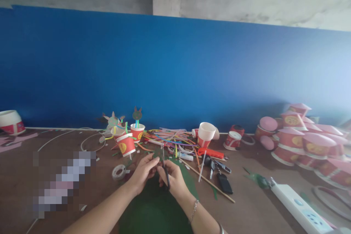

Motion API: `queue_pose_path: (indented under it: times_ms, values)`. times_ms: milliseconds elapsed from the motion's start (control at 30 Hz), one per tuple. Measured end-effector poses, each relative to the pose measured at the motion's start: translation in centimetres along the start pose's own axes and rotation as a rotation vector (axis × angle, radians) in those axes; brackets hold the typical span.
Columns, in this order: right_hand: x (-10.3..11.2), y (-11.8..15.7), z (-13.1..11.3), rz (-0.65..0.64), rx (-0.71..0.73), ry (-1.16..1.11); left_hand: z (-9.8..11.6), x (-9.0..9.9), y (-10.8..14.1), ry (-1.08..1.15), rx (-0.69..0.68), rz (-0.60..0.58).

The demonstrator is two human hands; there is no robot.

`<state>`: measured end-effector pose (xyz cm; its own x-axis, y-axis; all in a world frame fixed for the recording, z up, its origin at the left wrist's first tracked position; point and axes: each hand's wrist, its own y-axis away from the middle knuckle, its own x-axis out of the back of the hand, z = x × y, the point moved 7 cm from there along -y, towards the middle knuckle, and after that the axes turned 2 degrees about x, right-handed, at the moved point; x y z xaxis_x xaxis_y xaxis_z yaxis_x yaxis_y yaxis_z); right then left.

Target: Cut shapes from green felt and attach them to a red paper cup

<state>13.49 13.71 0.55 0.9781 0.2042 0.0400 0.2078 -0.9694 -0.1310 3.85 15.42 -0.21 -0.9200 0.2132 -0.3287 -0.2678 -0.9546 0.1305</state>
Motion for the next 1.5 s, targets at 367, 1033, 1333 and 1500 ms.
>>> queue_pose_path:
  times_ms: [367,1033,1333,1500]
  values:
    - [0.2,0.1,0.1,0.024,-0.022,0.013,0.1,0.3,0.1,-0.039,0.003,0.027]
    - [0.2,0.1,-0.1,0.033,-0.033,0.004,1.0,0.6,-0.1,-0.149,-0.122,0.056]
    - [0.1,0.1,-0.5,0.020,-0.034,0.051,0.7,1.2,-0.4,-0.139,-0.134,0.083]
    - [0.1,0.0,-0.2,0.008,-0.035,0.050,0.6,1.5,-0.5,-0.151,-0.148,0.105]
